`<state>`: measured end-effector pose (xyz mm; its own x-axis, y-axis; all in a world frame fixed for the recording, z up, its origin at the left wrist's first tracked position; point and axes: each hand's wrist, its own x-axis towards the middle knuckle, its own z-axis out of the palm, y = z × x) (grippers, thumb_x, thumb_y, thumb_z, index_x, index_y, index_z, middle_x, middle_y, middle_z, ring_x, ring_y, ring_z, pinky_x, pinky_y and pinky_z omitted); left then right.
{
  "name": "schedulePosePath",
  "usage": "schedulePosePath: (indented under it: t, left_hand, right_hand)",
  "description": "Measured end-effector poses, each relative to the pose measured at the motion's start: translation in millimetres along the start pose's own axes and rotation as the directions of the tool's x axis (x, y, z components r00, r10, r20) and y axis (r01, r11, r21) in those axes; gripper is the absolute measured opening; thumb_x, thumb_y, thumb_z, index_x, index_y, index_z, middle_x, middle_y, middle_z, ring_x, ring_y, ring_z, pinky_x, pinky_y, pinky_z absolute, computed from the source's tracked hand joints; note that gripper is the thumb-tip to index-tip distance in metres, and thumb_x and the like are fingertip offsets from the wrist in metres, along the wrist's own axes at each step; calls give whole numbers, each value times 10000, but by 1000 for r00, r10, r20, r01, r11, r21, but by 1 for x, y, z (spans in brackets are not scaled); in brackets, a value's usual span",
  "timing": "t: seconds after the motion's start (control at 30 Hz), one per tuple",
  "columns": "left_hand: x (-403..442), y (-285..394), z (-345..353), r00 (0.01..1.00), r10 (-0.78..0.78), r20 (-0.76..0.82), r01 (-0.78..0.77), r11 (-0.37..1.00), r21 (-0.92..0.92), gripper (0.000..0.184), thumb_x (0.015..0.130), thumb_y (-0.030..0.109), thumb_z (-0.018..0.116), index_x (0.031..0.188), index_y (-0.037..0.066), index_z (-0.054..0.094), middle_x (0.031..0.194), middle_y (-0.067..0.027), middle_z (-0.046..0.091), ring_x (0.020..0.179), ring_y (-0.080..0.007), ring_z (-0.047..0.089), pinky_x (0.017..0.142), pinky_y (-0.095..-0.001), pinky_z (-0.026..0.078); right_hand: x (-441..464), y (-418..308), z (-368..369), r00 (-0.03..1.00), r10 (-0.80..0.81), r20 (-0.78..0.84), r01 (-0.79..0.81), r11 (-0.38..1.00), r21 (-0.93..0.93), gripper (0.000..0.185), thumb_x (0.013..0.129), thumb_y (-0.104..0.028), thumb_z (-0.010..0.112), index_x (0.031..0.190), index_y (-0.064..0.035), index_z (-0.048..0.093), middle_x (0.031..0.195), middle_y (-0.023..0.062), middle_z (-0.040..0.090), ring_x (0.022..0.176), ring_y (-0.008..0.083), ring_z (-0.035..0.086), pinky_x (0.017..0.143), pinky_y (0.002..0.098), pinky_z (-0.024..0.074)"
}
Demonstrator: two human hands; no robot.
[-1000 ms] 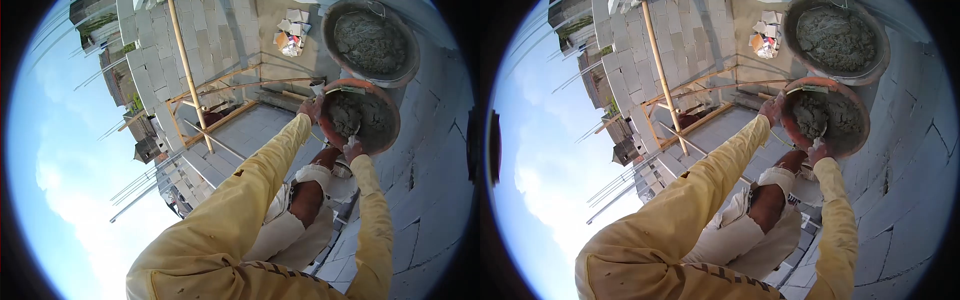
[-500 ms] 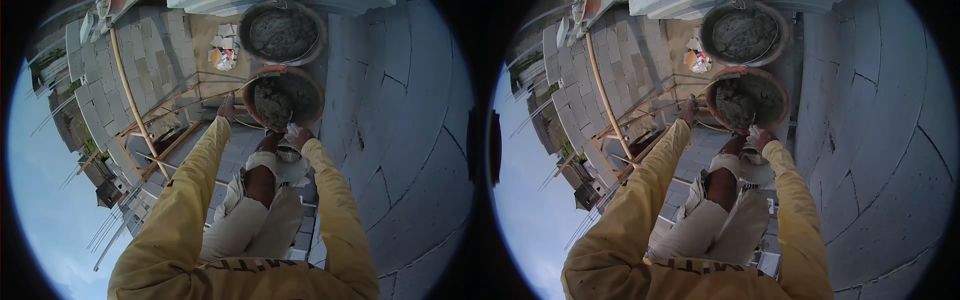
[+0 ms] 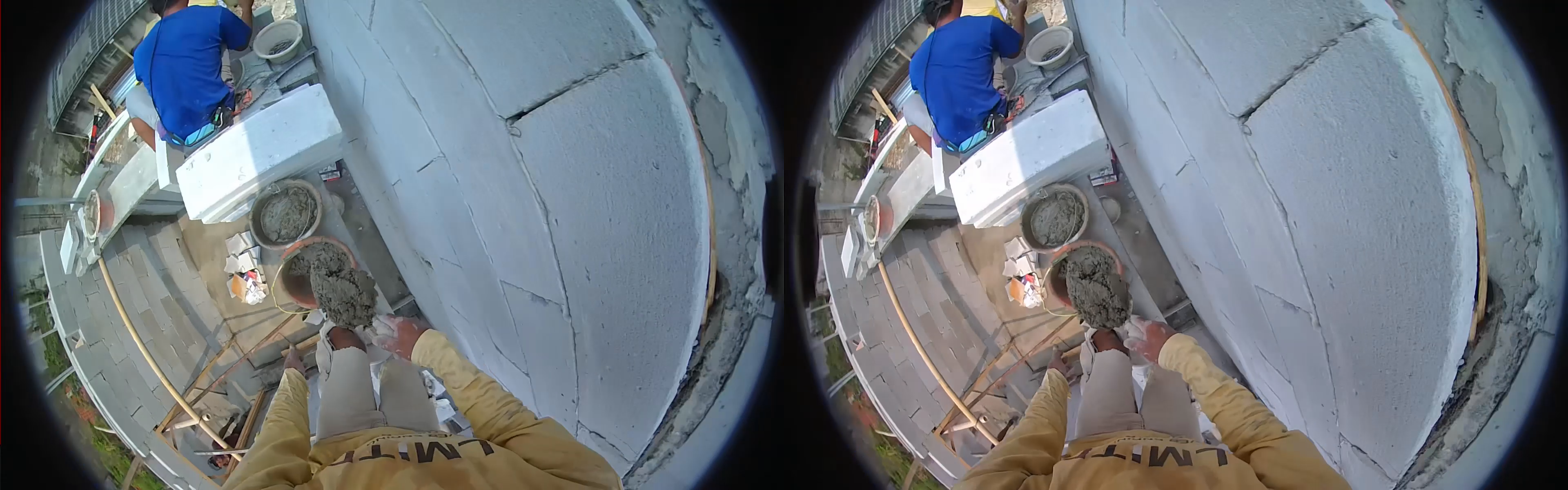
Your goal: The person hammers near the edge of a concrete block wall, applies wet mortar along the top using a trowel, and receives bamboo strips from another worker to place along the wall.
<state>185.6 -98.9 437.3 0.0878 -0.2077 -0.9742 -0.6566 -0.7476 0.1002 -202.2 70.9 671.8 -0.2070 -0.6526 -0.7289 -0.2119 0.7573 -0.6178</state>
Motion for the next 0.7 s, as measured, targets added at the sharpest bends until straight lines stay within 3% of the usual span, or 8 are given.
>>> schedulePosePath:
  t: [0.1,0.2,0.23,0.33,0.37,0.43,0.57,0.7]
  left_hand:
    - [-94,67,58,992,114,-59,-120,988,-101,731,878,694,417,1375,163,482,1340,-56,515,1002,-271,529,805,-474,444]
    - [-133,122,85,968,210,136,-195,974,-118,634,911,673,399,1001,81,608,918,-54,635,654,-194,532,574,-371,455]
    - [-54,123,83,882,400,250,-401,915,-48,586,925,636,416,950,74,580,874,-56,629,681,-210,569,576,-373,460]
    - [-132,170,120,850,446,281,-291,841,-457,476,942,522,454,1077,87,592,956,-46,602,791,-245,595,723,-404,502]
    - [-154,187,123,881,402,250,-299,882,-364,474,939,543,446,1147,126,538,1003,-42,586,843,-268,583,753,-433,489]
    - [-187,211,121,937,308,166,-283,945,-162,518,934,585,429,1287,206,432,1099,-35,554,946,-312,561,813,-491,464]
    - [-226,234,120,895,389,219,-339,911,-233,503,925,571,473,1293,234,410,1102,-30,546,951,-303,557,820,-521,434]
    - [-224,241,114,888,386,248,-332,914,-235,559,910,580,508,1332,235,389,1140,-28,555,956,-297,561,831,-527,424]
  right_hand:
    - [-105,-83,-61,997,71,16,-73,991,113,807,840,-478,664,1400,37,395,1322,276,518,1231,371,511,1033,421,399]
    - [-172,-127,-94,998,-9,-67,19,988,151,831,830,-476,691,1409,34,384,1171,234,603,1064,312,596,919,394,469]
    - [-192,-137,-108,995,-42,-89,56,985,161,838,826,-475,702,1413,31,383,1106,214,636,992,288,627,869,382,498]
    - [-274,-199,-166,994,-63,-88,99,860,500,575,866,-382,692,1244,16,521,818,81,614,654,163,599,593,311,506]
    - [-290,-208,-177,982,-100,-161,170,839,516,464,883,-340,679,1168,6,557,766,51,590,580,139,582,519,295,495]
    - [-330,-240,-213,951,-98,-293,212,897,387,340,896,-289,665,1064,-11,562,735,41,569,546,132,579,465,296,492]
    - [-386,-279,-281,863,-30,-504,216,924,315,349,881,-277,681,1071,-8,565,723,45,564,520,123,570,410,279,471]
    - [-391,-291,-342,670,127,-732,-133,990,49,373,875,-280,672,1094,3,566,764,106,614,575,199,615,534,350,534]
